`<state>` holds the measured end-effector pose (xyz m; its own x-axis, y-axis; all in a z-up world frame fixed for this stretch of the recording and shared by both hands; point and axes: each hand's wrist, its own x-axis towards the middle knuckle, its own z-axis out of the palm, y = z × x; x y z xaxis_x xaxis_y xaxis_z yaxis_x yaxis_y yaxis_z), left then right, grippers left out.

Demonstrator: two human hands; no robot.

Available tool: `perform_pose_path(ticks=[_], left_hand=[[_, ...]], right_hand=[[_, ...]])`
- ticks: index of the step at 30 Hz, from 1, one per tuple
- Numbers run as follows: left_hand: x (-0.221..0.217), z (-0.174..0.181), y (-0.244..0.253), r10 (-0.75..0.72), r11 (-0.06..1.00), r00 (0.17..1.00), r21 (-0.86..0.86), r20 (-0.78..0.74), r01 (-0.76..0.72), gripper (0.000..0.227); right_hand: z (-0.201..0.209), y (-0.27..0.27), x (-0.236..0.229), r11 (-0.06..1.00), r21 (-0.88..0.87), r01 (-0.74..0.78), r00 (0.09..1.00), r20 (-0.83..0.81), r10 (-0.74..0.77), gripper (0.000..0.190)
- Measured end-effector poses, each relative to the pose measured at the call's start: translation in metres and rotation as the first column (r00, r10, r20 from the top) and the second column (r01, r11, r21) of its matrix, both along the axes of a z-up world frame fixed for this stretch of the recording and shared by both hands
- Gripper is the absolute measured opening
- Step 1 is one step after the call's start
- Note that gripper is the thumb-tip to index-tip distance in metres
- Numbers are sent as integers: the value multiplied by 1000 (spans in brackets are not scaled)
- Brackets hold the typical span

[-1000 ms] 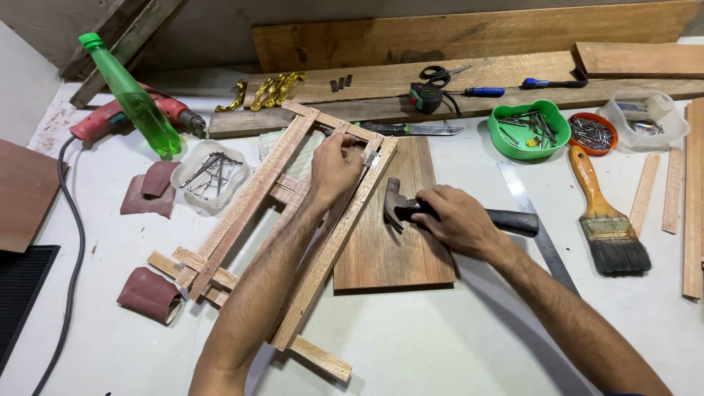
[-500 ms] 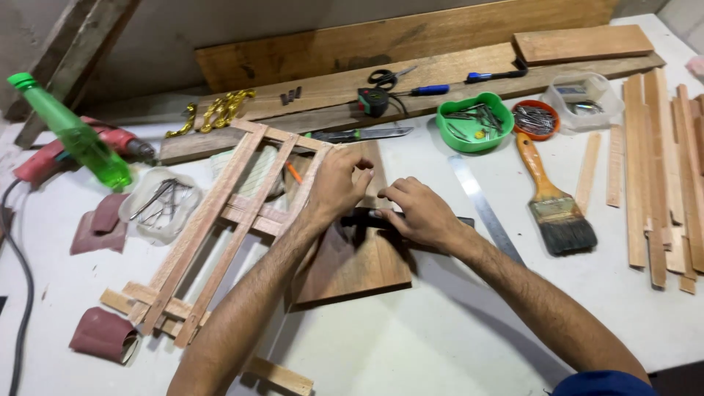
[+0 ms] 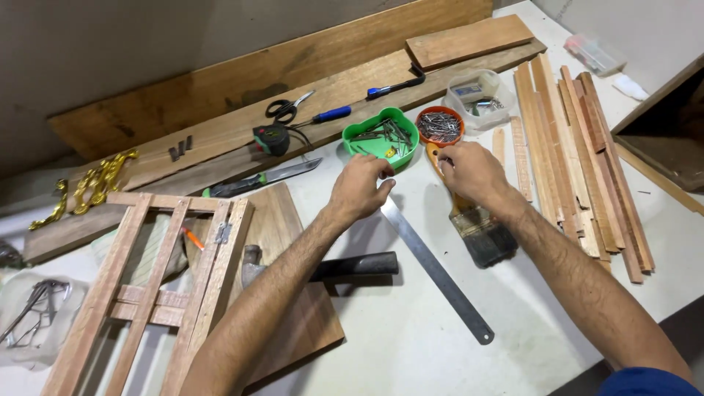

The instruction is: The person assembles a small wooden lattice frame on a workbench, positioning thin wood slats across a frame and hammering nails to fasten them. They pick nails from containers, mark positions with a pencil, hammer the nails in, then set the frame aside and sort through loose wood strips on the bench.

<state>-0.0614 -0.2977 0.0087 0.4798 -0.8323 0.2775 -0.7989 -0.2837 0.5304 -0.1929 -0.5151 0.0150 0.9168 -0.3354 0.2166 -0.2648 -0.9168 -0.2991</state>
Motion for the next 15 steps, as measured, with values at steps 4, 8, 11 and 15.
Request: perform_pose_path(ticks=[4, 8, 11, 15], left_hand=[[17, -5, -48, -26, 1000, 1000, -13, 17, 26, 16], [31, -11, -89, -14, 1000, 998, -20, 68, 15, 18], [41, -23, -114, -5, 998, 996, -65, 89, 11, 20], [49, -30, -138, 10, 999, 993, -53, 116, -3, 21]], right_hand=[[-18, -54, 22, 999, -8, 31, 998, -48, -32, 20], [-21, -75, 51, 999, 23, 48, 995, -88, -46, 20], [-19, -83, 69, 1000, 15, 9, 995, -103, -8, 20], [-13, -87, 86, 999, -32, -14, 958, -286, 4, 21]])
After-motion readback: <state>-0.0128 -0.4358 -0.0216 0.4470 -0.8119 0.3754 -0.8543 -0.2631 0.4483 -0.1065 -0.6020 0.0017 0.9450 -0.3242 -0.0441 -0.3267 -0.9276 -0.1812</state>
